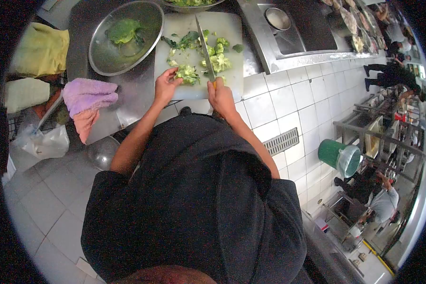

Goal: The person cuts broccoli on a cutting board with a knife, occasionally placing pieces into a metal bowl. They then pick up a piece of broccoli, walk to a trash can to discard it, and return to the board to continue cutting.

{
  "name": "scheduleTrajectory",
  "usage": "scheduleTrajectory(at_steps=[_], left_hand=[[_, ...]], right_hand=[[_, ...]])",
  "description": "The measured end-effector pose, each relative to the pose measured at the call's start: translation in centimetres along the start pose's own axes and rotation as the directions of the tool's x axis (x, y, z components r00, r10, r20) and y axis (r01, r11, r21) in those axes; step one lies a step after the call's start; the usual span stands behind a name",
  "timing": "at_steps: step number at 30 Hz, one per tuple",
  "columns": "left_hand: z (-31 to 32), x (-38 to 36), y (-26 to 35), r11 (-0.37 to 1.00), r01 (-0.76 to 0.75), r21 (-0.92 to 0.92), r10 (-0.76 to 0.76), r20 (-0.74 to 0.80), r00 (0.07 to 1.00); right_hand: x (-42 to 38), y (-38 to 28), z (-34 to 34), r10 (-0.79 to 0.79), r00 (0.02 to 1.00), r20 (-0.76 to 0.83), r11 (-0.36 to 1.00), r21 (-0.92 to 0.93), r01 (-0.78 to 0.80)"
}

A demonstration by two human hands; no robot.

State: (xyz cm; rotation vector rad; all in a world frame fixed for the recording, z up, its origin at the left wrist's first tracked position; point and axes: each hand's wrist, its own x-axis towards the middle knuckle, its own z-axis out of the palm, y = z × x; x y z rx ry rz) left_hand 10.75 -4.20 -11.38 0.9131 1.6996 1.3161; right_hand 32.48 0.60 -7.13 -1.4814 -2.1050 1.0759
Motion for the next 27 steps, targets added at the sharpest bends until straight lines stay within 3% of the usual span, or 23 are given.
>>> scheduleTrajectory(at_steps=[6,12,15,17,18,22,25,27], left_hand=[[-1.1,0.8,-0.7,1.0,0.014,0.022,-0.012,-0.063,0.998],[-2.2,2.2,1.0,0.971,0.015,0.239,0.023,-0.154,0.988],[-1.8,2.7,1.8,0.998,-0.03,0.056,0.038,-0.139,0.99],[-1.2,2.4,2.6,0.848,-0.163,0.504,0.283,-0.17,0.944],[-0.8,2.2,3.4,0.692,-0.202,0.693,0.403,-0.138,0.905],[2.5,0.3,6.9,0.551,-0.44,0.709,0.574,0.06,0.816],[5.1,0.8,6.5,0.692,-0.479,0.54,0.439,0.211,0.873],[6.6,1.6,5.9,0.722,-0.452,0.524,0.357,0.278,0.892]], right_hand=[[-0.2,0.9,-1.0,-0.003,0.999,-0.048,0.999,-0.032,0.001],[-0.6,1.4,-3.6,0.133,0.988,-0.078,0.99,0.052,-0.129],[-1.0,1.7,-5.2,0.166,0.978,-0.123,0.983,0.098,-0.155],[-1.1,2.9,-5.8,0.204,0.968,-0.148,0.973,0.142,-0.184],[-1.3,2.9,-6.2,0.24,0.959,-0.148,0.961,0.176,-0.213],[-2.0,7.1,-5.8,0.172,0.953,-0.25,0.977,0.167,-0.133],[-2.7,8.1,-6.3,0.182,0.954,-0.239,0.974,0.175,-0.142],[-2.9,8.2,-6.7,0.23,0.953,-0.199,0.962,0.193,-0.192]])
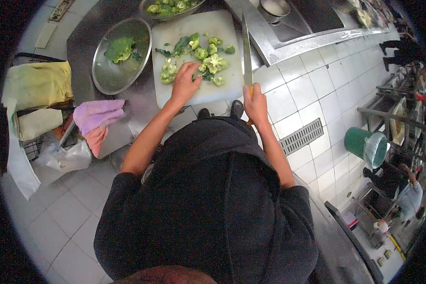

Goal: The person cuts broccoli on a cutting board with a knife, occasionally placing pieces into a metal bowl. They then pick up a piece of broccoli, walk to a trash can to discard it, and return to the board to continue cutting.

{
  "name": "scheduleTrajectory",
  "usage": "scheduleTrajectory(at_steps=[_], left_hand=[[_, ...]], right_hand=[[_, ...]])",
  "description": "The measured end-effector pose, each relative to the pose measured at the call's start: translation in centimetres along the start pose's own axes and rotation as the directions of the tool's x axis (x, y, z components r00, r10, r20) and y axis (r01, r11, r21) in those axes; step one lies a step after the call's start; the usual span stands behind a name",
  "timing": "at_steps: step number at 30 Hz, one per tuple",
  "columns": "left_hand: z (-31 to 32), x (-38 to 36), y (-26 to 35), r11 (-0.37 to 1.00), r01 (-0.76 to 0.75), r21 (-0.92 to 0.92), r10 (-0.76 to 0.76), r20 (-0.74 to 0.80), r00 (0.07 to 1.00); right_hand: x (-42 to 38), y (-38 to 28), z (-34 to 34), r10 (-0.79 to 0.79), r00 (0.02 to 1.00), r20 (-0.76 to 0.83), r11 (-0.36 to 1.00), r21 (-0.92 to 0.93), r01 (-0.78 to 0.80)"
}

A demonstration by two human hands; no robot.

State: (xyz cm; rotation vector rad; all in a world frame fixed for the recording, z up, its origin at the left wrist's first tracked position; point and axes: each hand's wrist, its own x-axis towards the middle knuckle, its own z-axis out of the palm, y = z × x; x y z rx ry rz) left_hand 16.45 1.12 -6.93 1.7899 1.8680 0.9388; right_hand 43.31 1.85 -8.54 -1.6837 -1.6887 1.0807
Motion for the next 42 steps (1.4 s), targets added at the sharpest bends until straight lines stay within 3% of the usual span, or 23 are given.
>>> scheduleTrajectory(at_steps=[3,6,10,11,14,17,20,21,27,35,39,41,42], left_hand=[[2.5,0.8,-1.0,1.0,-0.002,-0.013,0.003,0.037,0.999],[3.0,1.9,-1.9,0.99,0.14,-0.028,-0.139,0.045,0.989],[1.1,3.5,-1.0,0.961,0.23,-0.152,-0.253,-0.152,0.956],[0.3,4.9,-0.8,0.954,0.266,-0.138,-0.287,-0.17,0.943],[-0.9,9.8,-2.1,0.975,0.198,0.095,-0.175,-0.21,0.962],[-0.3,13.6,-4.4,0.969,0.165,0.185,-0.175,0.038,0.984],[1.5,15.1,-6.4,0.949,0.129,0.286,-0.185,0.178,0.967],[1.7,15.4,-5.8,0.939,0.19,0.287,-0.247,0.177,0.953],[2.4,16.3,-4.8,0.886,0.385,0.26,-0.414,0.067,0.908],[3.1,16.7,-3.9,0.859,0.432,0.274,-0.437,-0.045,0.898],[0.8,18.5,-4.3,0.918,0.384,0.1,-0.369,-0.142,0.919],[-2.7,20.1,-1.3,0.917,0.392,0.069,-0.374,-0.188,0.908],[-4.1,21.3,-1.7,0.947,0.308,0.087,-0.273,-0.283,0.92]], right_hand=[[-0.2,-0.9,-1.0,0.081,0.996,0.048,0.996,0.02,-0.083],[-0.2,-0.4,-1.7,0.06,0.997,0.04,0.998,0.016,-0.06],[0.5,0.3,-2.8,0.057,0.998,0.028,0.997,0.042,-0.058],[0.5,0.4,-3.2,0.075,0.997,0.036,0.996,0.05,-0.077],[0.9,0.7,-4.0,0.084,0.995,0.06,0.995,0.046,-0.087],[1.5,1.1,-4.7,0.039,0.998,0.056,0.999,0.022,-0.041],[1.7,0.8,-5.6,0.019,0.998,0.067,1.0,-0.007,-0.019],[1.8,0.6,-5.8,0.03,0.996,0.083,1.0,-0.009,-0.03],[2.5,2.1,-6.7,0.041,0.993,0.107,0.999,0.007,-0.042],[3.6,1.9,-7.7,-0.02,0.989,0.145,1.0,0.026,0.017],[3.5,1.9,-8.4,-0.05,0.99,0.134,0.998,0.048,0.044],[3.5,2.1,-8.4,-0.045,0.99,0.134,0.998,0.046,0.039],[3.6,2.1,-8.5,-0.033,0.989,0.144,0.998,0.054,0.025]])
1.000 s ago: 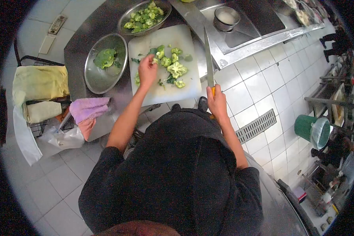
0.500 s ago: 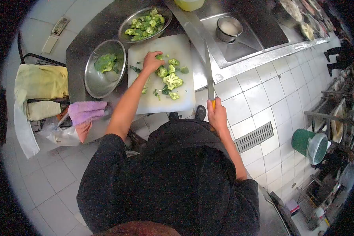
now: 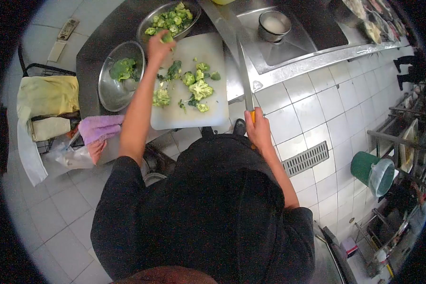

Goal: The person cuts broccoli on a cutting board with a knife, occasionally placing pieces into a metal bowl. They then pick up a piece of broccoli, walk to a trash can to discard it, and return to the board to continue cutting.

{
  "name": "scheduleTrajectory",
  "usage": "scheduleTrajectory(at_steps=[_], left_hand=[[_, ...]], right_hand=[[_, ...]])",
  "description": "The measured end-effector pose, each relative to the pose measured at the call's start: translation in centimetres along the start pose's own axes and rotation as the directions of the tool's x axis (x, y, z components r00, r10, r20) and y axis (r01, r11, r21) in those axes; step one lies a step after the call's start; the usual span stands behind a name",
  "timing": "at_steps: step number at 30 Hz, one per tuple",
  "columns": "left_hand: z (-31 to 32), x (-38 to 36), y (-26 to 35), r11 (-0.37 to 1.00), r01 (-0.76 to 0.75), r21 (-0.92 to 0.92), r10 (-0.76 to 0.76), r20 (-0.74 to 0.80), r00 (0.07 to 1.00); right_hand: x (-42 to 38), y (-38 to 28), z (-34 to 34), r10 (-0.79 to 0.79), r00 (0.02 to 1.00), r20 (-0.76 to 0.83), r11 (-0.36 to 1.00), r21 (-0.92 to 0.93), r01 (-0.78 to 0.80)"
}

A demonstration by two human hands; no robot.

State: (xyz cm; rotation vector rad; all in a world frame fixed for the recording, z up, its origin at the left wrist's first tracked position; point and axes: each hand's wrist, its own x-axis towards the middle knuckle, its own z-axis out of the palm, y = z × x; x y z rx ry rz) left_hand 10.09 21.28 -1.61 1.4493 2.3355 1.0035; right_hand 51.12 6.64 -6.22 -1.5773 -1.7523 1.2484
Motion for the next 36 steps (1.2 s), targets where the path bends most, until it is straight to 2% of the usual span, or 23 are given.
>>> scheduleTrajectory(at_steps=[1,3,6,7,8,9,10,11,13,16,20,23,26,28,33,36], left_hand=[[-0.8,1.8,-0.2,0.996,-0.091,0.002,0.091,-0.107,0.99],[-3.0,4.1,1.2,0.983,-0.174,0.054,0.182,-0.236,0.955],[-3.2,5.1,1.5,0.843,-0.178,0.507,0.415,-0.404,0.815],[-3.1,4.4,2.5,0.873,-0.253,0.417,0.401,-0.318,0.859],[-1.6,3.9,2.2,0.885,-0.386,0.261,0.431,-0.144,0.891],[0.4,3.3,1.4,0.874,-0.479,0.077,0.478,0.029,0.878],[2.2,1.4,2.0,0.889,-0.457,-0.015,0.441,0.295,0.848],[3.8,-1.6,3.0,0.907,-0.41,-0.095,0.393,0.539,0.745],[6.1,-7.6,4.1,0.861,-0.497,0.109,0.332,0.62,0.711],[7.5,-9.8,4.8,0.84,-0.502,0.204,0.159,0.794,0.587],[7.7,-10.6,4.7,0.872,-0.442,0.209,0.164,0.727,0.667],[8.5,-8.5,0.5,0.888,-0.438,0.144,0.265,0.618,0.74],[7.1,-7.8,-0.8,0.95,-0.301,0.087,0.213,0.526,0.824],[6.3,-7.8,-0.5,0.942,-0.323,0.094,0.222,0.549,0.806],[7.0,-7.8,-0.9,0.938,-0.306,0.164,0.184,0.513,0.839],[7.2,-6.8,-1.9,0.962,-0.256,0.093,0.182,0.48,0.858]], right_hand=[[0.0,0.0,-0.1,0.011,1.0,0.009,1.0,0.009,-0.012],[-0.2,0.0,-0.2,0.016,1.0,0.016,1.0,0.016,-0.017],[-0.5,0.1,-0.3,0.013,1.0,0.003,1.0,0.019,-0.013],[-0.5,0.1,-0.3,0.022,1.0,-0.001,0.999,0.026,-0.022],[-0.6,0.1,-0.2,0.031,0.999,-0.007,0.999,0.034,-0.031],[-0.7,0.3,-0.1,0.033,0.999,-0.012,0.999,0.037,-0.033],[-0.7,0.6,0.0,0.036,0.999,-0.018,0.999,0.04,-0.035],[-0.7,0.8,0.1,0.038,0.999,-0.024,0.998,0.04,-0.037],[-0.7,0.9,0.0,0.052,0.999,-0.014,0.998,0.038,-0.051],[-0.8,1.3,0.1,0.038,0.999,-0.024,0.999,0.03,-0.038],[-1.1,1.0,0.0,0.06,0.998,-0.014,0.998,0.019,-0.06],[-1.3,1.0,0.0,0.043,0.999,-0.016,0.999,0.017,-0.043],[-1.5,0.7,-0.2,0.038,0.999,-0.025,0.999,-0.012,-0.038],[-1.3,0.7,0.0,0.042,0.999,-0.021,0.999,-0.018,-0.043],[-1.1,0.6,0.4,0.024,1.0,0.015,0.999,-0.023,-0.024],[-1.2,0.2,0.5,0.013,1.0,0.013,0.999,-0.032,-0.013]])
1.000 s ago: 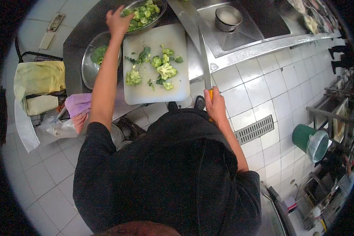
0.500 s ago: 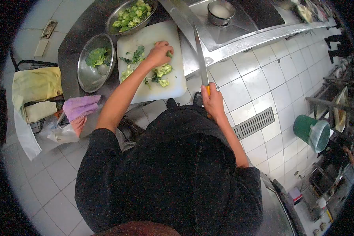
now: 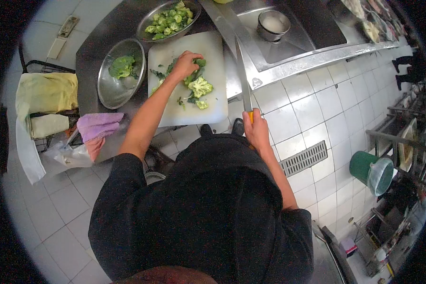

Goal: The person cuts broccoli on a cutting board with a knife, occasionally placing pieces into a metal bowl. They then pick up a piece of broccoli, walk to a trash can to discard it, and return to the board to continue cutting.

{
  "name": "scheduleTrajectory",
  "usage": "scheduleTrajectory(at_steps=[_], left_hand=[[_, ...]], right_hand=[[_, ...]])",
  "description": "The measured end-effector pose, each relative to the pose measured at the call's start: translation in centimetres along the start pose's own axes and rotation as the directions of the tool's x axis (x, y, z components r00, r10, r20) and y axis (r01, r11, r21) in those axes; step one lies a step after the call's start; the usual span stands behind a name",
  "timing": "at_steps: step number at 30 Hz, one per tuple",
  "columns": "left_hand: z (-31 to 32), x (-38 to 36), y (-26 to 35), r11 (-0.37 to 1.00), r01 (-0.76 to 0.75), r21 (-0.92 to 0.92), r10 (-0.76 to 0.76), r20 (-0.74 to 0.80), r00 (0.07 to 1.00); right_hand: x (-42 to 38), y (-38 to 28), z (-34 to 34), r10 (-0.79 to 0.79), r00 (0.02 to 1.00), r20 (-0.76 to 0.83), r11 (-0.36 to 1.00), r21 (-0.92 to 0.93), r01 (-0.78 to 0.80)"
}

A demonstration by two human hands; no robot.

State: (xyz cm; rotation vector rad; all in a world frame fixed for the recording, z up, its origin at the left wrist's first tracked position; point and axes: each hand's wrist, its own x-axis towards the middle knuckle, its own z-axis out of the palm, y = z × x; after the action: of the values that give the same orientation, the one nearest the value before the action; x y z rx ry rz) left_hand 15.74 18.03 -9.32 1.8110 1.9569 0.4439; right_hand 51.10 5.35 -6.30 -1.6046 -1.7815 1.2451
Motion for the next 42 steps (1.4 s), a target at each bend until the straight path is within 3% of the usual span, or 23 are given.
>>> scheduleTrajectory(at_steps=[8,10,12,13,16,17,19,21,24,26,28,31,37,42], left_hand=[[-8.3,3.6,-1.9,0.964,0.016,-0.265,-0.097,-0.294,0.951],[-11.2,5.1,-2.5,0.975,-0.21,-0.078,0.108,-0.66,0.743],[-14.2,5.0,-1.9,0.971,-0.237,-0.023,0.153,-0.704,0.693],[-15.7,4.0,1.0,0.896,-0.006,-0.444,-0.24,-0.496,0.835],[-13.7,2.4,-0.5,0.998,-0.019,-0.067,0.005,-0.205,0.979],[-11.6,1.7,-1.0,0.979,-0.101,-0.175,0.096,-0.035,0.995],[-7.2,-0.8,-1.7,0.949,-0.314,0.016,0.307,0.165,0.937],[-4.2,-3.8,-1.2,0.958,-0.257,0.131,0.222,0.233,0.947],[-2.8,-5.3,-1.7,0.982,-0.151,0.114,0.116,0.271,0.956],[-2.2,-5.5,-2.8,0.997,-0.052,0.061,0.042,0.154,0.987],[-3.1,-6.7,-1.8,0.994,0.088,0.067,-0.09,0.024,0.996],[-2.8,-8.1,-2.5,0.988,0.086,0.132,-0.06,-0.191,0.98],[-2.5,-8.1,-5.3,0.989,-0.02,0.146,0.044,-0.161,0.986],[-4.1,-8.0,-4.4,0.988,0.046,0.151,-0.037,-0.058,0.998]], right_hand=[[-0.4,0.6,-0.2,0.023,1.0,-0.003,1.0,0.013,-0.023],[-0.3,0.7,0.0,0.014,1.0,0.005,0.999,0.046,-0.014],[-0.5,0.9,0.1,0.011,1.0,0.004,0.999,0.051,-0.011],[-0.4,0.9,0.3,0.01,1.0,0.002,0.999,0.041,-0.01],[-0.3,0.6,0.5,0.027,1.0,0.011,0.999,0.025,-0.028],[-0.4,0.4,0.4,0.041,0.999,0.015,0.999,0.02,-0.041],[-0.5,0.1,0.2,0.029,0.999,0.015,0.999,0.032,-0.029],[-0.4,-0.2,0.1,0.012,1.0,0.01,0.999,0.04,-0.012],[-0.6,-0.2,0.0,-0.018,1.0,0.006,0.999,0.027,0.018],[-0.7,-0.2,0.1,-0.048,0.999,0.006,0.999,-0.008,0.048],[-0.8,-1.4,-1.0,-0.035,0.992,0.122,0.995,-0.091,0.046],[-1.5,-5.4,-3.2,-0.015,0.958,0.286,0.979,-0.19,0.072],[-0.8,-9.1,-2.4,-0.072,0.867,0.494,0.924,-0.294,0.245],[0.0,-10.2,0.1,-0.052,0.846,0.531,0.894,-0.353,0.277]])
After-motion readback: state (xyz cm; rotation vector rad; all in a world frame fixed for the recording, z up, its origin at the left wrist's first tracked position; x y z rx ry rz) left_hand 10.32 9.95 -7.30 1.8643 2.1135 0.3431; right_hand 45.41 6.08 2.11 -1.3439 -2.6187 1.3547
